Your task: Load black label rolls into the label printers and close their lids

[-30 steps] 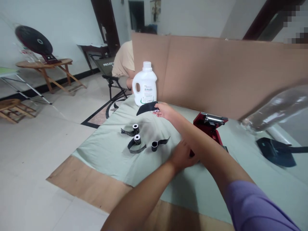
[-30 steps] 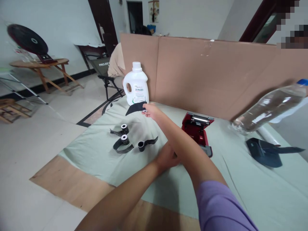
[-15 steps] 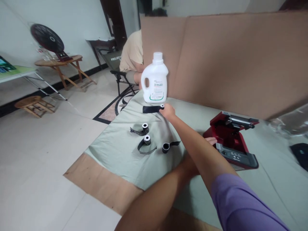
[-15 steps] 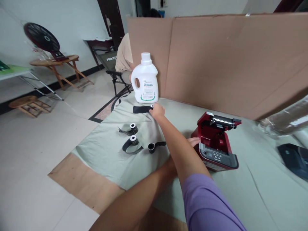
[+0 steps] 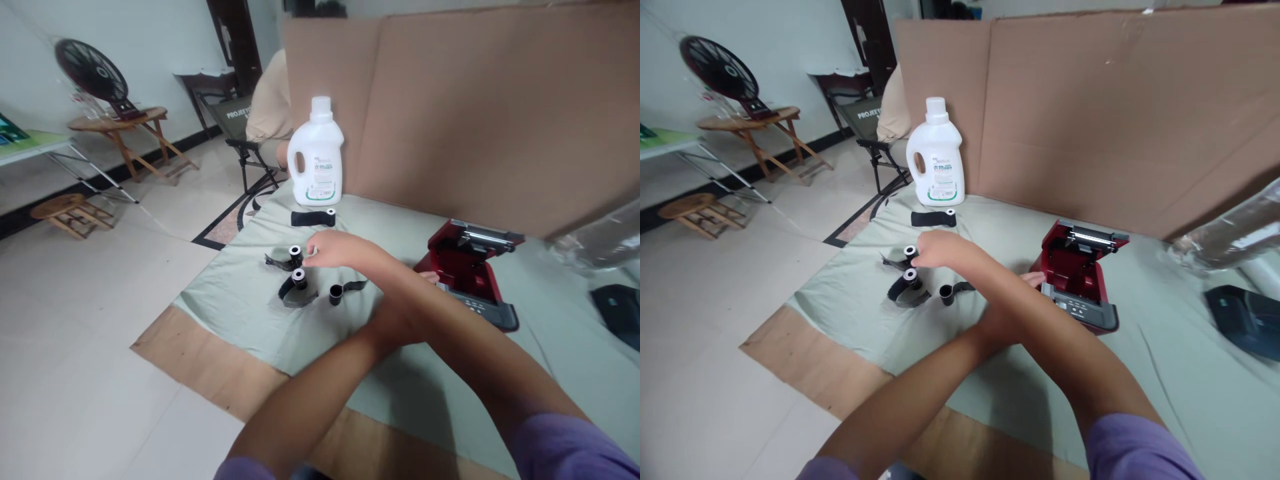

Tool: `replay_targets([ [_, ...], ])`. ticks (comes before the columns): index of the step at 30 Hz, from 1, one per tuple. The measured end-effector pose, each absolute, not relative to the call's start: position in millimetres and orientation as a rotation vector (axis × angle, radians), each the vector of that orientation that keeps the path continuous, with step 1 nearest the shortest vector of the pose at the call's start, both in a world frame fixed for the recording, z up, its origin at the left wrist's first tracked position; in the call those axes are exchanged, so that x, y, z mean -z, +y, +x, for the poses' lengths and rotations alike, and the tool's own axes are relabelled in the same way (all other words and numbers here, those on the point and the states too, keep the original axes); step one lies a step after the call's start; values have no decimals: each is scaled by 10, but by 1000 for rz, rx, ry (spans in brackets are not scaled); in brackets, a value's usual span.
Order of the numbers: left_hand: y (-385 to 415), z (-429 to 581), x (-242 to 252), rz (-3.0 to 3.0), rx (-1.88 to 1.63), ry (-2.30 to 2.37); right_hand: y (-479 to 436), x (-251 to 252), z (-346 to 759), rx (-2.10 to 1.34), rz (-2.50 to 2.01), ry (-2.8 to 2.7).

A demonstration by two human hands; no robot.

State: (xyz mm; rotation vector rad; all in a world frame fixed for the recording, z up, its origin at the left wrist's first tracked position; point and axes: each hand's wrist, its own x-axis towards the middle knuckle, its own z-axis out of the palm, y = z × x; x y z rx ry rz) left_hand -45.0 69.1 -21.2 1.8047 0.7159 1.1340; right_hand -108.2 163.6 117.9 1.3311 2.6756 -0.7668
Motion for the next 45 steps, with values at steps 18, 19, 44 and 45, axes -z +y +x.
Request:
replay_targets([
  [18, 734, -476, 298, 2085, -1248, 660, 1155, -833, -610, 1775, 1301, 2773],
  [19, 713, -500, 262, 2073, -1204, 668, 1115, -890, -455, 2002, 1290, 2744],
  [44, 400, -462, 103, 2895, -1432, 541, 734, -1012, 1739, 698, 2141, 2482],
  [45, 406, -476, 101, 2894, -1407, 564, 754, -978, 1688, 597, 2157, 2451],
])
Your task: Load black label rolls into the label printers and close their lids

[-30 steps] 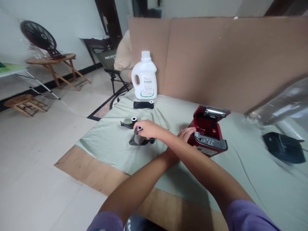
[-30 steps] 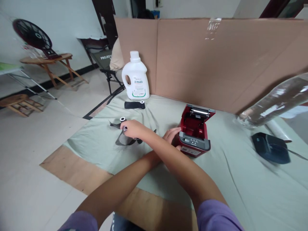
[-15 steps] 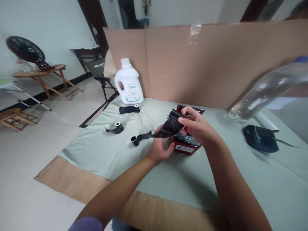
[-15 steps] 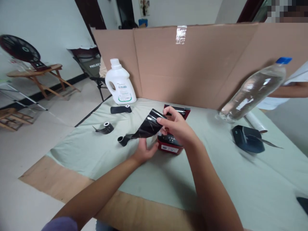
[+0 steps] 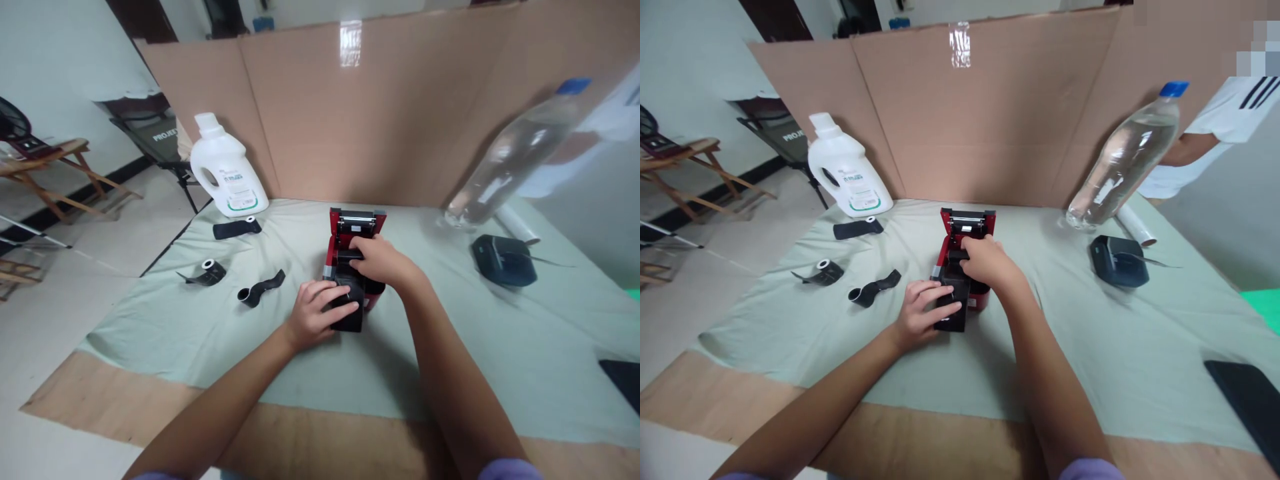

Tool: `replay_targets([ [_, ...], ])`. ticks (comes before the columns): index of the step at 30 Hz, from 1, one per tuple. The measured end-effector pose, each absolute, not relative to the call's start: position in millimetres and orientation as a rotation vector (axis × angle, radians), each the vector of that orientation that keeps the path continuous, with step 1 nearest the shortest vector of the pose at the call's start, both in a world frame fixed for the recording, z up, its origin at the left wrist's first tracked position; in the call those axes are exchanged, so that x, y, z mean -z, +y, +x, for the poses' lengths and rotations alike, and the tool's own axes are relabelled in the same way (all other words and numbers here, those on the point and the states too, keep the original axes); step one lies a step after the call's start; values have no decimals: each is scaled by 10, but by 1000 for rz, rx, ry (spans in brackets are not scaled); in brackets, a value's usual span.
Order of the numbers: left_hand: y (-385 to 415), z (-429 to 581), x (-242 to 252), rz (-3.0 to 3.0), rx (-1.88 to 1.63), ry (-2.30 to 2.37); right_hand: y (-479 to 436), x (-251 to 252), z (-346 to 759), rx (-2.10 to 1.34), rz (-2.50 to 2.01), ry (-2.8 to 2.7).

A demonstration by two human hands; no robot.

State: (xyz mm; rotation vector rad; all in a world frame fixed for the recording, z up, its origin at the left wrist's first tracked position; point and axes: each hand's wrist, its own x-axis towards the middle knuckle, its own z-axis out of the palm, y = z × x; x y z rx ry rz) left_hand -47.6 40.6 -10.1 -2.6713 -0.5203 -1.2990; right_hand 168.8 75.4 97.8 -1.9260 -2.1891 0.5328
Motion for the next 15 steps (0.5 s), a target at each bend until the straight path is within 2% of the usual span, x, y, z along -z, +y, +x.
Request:
replay_targets([
  [6, 417, -493, 69, -2653, 1297, -645, 854, -884, 1534, -376, -2085, -2169],
  [15, 388, -460, -37, -2575, 1327, -696, 838, -1063, 1724, -618, -1970, -2197],
])
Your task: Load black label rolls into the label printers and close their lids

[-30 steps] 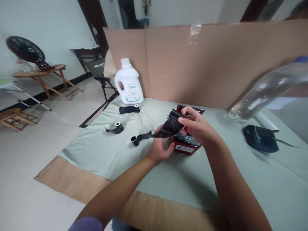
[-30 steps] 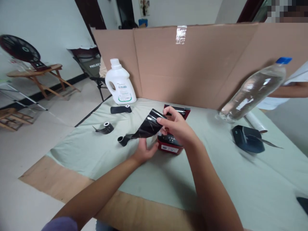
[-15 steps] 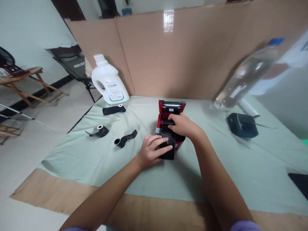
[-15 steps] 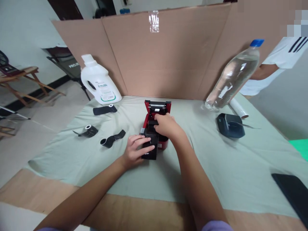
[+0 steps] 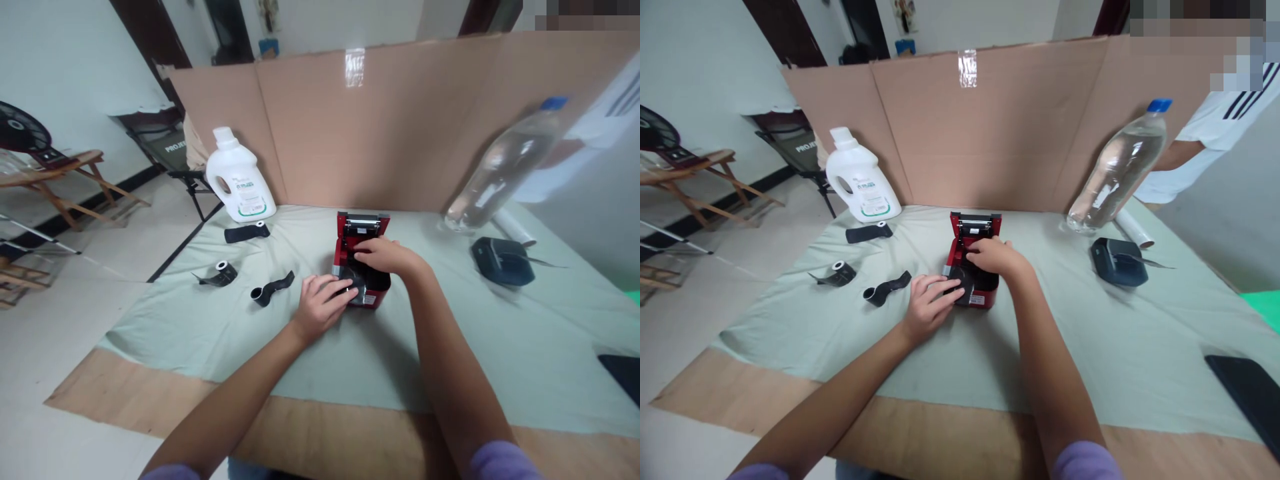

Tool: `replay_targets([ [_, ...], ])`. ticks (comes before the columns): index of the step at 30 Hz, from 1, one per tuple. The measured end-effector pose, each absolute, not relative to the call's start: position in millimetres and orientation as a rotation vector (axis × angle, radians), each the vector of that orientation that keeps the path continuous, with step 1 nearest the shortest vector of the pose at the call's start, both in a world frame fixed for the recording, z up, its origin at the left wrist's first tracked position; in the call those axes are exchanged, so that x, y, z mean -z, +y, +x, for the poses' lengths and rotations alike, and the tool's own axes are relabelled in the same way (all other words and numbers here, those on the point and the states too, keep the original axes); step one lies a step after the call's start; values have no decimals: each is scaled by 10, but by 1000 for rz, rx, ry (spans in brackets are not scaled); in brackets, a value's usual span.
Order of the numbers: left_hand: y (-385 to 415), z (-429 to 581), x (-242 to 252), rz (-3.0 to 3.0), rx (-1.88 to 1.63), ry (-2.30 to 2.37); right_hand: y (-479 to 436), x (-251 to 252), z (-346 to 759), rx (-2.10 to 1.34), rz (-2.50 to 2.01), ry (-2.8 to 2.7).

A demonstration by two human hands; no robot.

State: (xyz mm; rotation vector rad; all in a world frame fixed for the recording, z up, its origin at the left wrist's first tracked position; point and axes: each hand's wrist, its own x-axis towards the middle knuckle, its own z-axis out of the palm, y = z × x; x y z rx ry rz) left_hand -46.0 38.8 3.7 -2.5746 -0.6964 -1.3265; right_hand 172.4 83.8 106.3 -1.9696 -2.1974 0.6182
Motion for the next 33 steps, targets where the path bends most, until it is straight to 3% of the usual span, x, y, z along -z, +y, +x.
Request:
replay_targets([
  [4, 324, -375, -34, -2527, 1352, -720, 700, -1270, 2116, -880, -1763, -2066],
  [11, 274, -327, 19, -2521, 1333, -672, 790, -1181, 2208, -655, -1633, -1464],
  [33, 230, -254, -76, -2585, 1541, -410, 877, -920, 2042, -525, -1582, -1430],
])
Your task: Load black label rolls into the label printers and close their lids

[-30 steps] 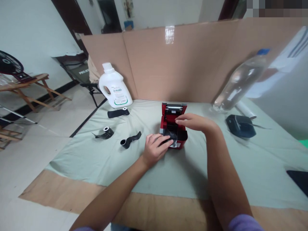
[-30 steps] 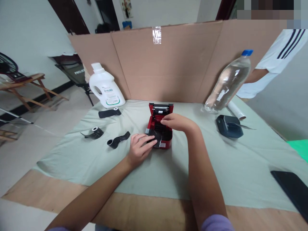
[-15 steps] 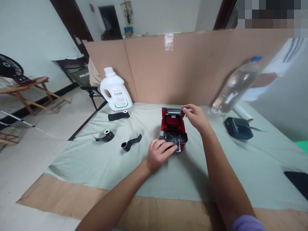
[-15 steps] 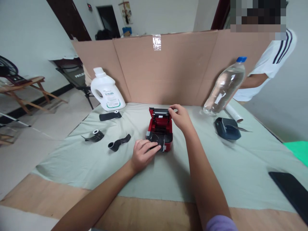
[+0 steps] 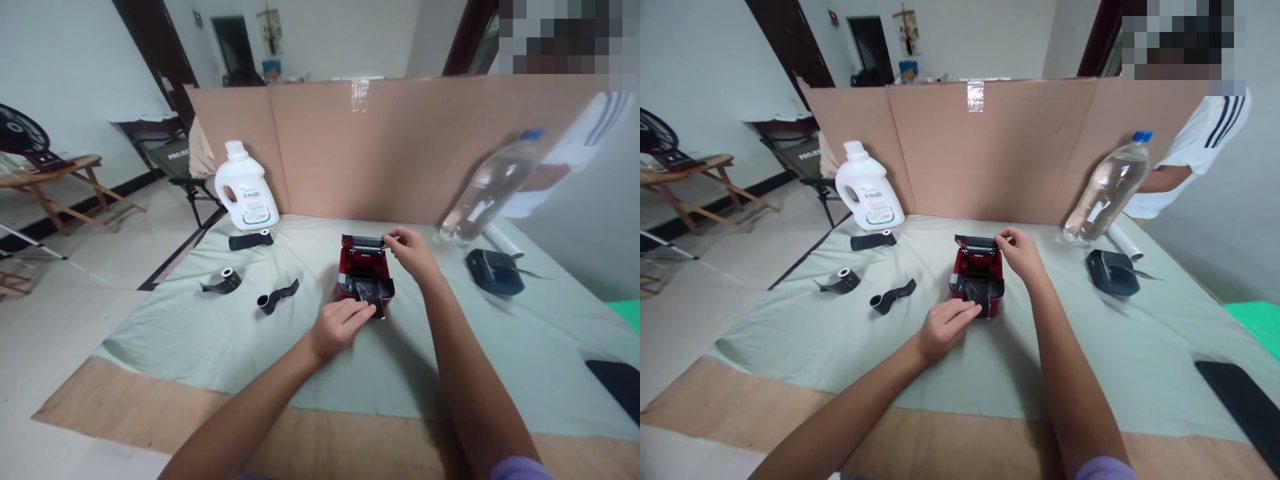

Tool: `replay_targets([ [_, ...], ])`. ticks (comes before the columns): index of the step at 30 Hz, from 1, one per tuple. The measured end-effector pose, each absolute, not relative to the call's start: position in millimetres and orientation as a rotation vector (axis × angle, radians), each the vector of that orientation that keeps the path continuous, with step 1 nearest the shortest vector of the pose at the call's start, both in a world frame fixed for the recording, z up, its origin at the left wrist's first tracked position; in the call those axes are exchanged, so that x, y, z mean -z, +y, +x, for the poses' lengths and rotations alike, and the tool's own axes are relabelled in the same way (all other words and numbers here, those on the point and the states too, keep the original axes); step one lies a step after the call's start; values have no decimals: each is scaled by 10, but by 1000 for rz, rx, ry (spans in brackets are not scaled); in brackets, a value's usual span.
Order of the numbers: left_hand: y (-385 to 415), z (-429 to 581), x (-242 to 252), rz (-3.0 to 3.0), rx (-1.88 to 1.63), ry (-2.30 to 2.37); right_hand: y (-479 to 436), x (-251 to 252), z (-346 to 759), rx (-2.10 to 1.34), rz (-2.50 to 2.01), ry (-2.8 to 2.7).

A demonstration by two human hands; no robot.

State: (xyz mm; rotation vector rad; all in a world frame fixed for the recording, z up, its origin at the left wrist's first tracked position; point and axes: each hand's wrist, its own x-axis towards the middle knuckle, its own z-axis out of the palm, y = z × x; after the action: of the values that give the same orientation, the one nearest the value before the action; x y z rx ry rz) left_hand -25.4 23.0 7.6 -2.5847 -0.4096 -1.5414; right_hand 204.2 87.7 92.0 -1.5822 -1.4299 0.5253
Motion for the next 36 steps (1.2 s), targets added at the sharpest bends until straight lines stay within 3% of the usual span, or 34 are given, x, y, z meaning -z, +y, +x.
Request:
replay_targets([
  [15, 223, -303, -46, -2573, 1470, -464, 712, -980, 2145, -715, -1647, -1671],
  [20, 232, -330, -26, -2610, 1378, -494, 637, -605, 2123, -940, -1606, -1417],
  [25, 312, -395, -10, -2677, 1319, -541, 601, -60, 1910, -951, -1206, -1104],
  [27, 409, -382, -53, -2710, 1473, -840, 610, 70, 1830, -911, -1075, -1033],
  [31, 712, -277, -215, -2698, 1944, -2068, 615, 178, 1756, -913, -955, -994],
  [33, 855, -233, -283, -2798, 2021, -2575, 600, 202, 1748, -904, -922, -989],
  [36, 979, -231, -314, -2993, 2006, -2856, 580, 222, 1738, -910, -900, -961],
])
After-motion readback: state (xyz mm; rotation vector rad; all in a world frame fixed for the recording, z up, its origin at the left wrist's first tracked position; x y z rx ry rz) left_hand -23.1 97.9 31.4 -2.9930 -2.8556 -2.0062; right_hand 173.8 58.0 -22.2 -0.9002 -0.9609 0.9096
